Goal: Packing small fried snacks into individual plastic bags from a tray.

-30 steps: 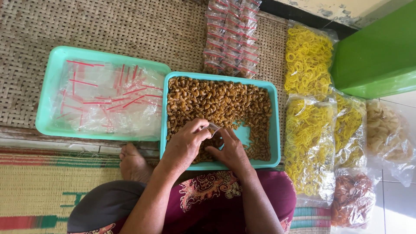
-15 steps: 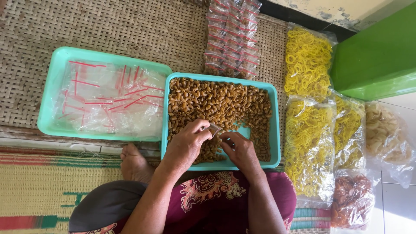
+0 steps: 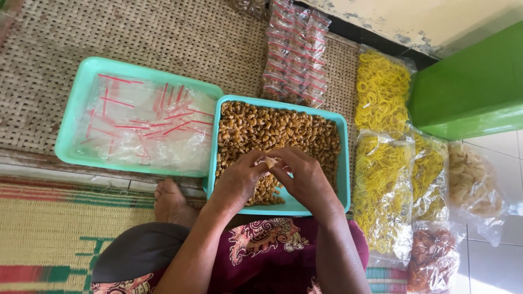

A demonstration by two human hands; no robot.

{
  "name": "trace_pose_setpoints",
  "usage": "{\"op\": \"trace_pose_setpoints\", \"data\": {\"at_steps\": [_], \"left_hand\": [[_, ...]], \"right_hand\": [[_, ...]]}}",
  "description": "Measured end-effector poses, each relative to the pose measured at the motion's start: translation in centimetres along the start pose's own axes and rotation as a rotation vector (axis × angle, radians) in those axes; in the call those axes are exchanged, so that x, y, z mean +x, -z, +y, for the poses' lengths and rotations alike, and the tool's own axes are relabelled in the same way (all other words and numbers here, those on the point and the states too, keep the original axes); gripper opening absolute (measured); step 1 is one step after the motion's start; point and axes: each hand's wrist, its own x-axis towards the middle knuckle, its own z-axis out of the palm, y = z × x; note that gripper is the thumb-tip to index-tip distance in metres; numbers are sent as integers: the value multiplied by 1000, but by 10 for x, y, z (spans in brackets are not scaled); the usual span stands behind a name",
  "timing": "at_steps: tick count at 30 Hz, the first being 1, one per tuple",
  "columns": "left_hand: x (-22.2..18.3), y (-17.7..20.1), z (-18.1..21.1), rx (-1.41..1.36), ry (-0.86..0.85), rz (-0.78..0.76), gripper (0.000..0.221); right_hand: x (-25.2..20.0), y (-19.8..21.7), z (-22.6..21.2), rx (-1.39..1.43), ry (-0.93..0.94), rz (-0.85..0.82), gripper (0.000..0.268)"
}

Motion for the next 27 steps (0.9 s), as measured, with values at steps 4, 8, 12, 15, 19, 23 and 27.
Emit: {"op": "trace_pose_setpoints", "data": {"at_steps": [4, 8, 12, 15, 19, 23, 27], "left_hand": [[-1, -9, -4, 21, -4, -11, 31], [-1, -20, -9, -49, 61, -47, 28], [-1, -17, -4, -54, 66, -25, 22], [-3, -18, -7, -27, 38, -19, 22], [0, -15, -4, -3, 36, -30, 21], [1, -14, -4, -16, 33, -35, 24], [2, -10, -2, -15, 36, -30, 23]], "right_hand": [[-14, -10, 32, 20, -30, 51, 21], [-39, -28, 79, -12, -151, 15, 34], [-64, -55, 107, -66, -275, -118, 77], [-61, -62, 97, -50, -385, -198, 92], [-55, -74, 110, -20, -401, -207, 97], [-51, -87, 118, -12, -353, -91, 86], [-46, -82, 109, 22, -274, 19, 60]]}}
